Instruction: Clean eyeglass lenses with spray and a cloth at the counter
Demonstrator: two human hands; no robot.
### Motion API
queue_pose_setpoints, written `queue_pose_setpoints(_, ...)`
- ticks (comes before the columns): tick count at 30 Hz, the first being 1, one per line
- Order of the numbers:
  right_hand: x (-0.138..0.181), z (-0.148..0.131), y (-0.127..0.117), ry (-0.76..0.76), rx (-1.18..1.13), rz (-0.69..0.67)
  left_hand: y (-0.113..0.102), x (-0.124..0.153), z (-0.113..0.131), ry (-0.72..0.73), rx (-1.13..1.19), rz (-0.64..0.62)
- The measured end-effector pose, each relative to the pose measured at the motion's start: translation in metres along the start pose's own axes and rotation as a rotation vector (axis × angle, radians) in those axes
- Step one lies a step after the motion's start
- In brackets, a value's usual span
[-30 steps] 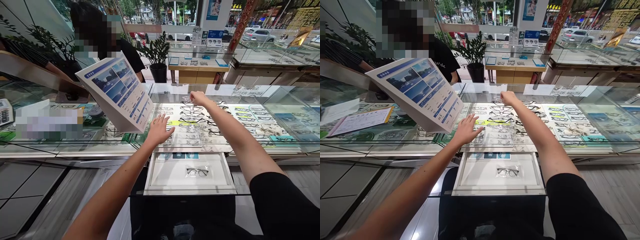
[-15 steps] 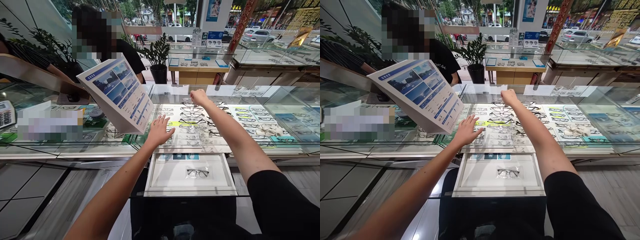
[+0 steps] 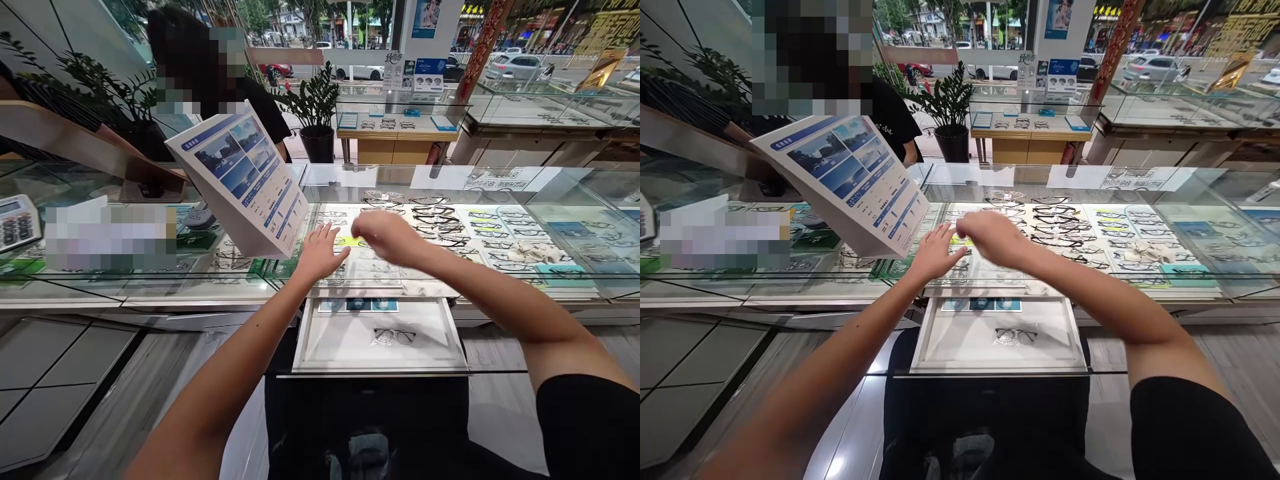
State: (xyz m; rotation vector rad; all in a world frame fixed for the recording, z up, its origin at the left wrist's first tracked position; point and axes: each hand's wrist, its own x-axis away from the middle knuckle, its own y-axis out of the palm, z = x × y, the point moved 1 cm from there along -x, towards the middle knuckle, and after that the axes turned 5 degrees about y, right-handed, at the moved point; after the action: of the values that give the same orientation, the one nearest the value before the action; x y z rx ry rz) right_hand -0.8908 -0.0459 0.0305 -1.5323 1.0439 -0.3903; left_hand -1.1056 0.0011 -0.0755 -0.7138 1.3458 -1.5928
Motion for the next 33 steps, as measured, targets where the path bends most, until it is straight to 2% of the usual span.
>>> queue_pose_setpoints(2, 0.030, -0.030, 0.020, -0.055, -0.034, -0.234, 0.001, -0.002, -0.002, 0.003, 0.030, 0.006)
queue_pose_setpoints(4, 0.053, -0.048, 0.046, -0.081, -0.081, -0.469, 0.002, -0.004, -0.005, -0.008, 0.095, 0.025)
queue_pose_setpoints(6, 0.065, -0.054, 0.075, -0.051, -0.082, -0.612, 0.002, -0.006, -0.009, -0.029, 0.205, 0.065)
queue_pose_setpoints(8, 0.064, -0.050, 0.105, 0.018, -0.057, -0.665, 0.000, -0.007, -0.013, -0.048, 0.344, 0.132)
queue_pose_setpoints(10, 0.054, -0.041, 0.132, 0.087, -0.028, -0.640, -0.002, -0.006, -0.016, -0.056, 0.473, 0.210)
queue_pose_setpoints(13, 0.027, -0.027, 0.168, 0.086, 0.030, -0.518, -0.004, -0.003, -0.020, -0.063, 0.632, 0.286)
queue_pose_setpoints(16, -0.004, -0.017, 0.198, 0.088, 0.128, -0.420, -0.005, 0.000, -0.022, -0.054, 0.750, 0.318)
queue_pose_setpoints(21, -0.041, -0.010, 0.235, 0.142, 0.163, -0.398, -0.005, 0.001, -0.023, -0.042, 0.798, 0.315)
queue_pose_setpoints(26, -0.054, -0.005, 0.254, 0.208, 0.167, -0.410, -0.004, 0.000, -0.023, -0.027, 0.831, 0.318)
queue_pose_setpoints(33, -0.061, -0.002, 0.256, 0.255, 0.154, -0.416, -0.005, 0.001, -0.021, -0.039, 0.820, 0.296)
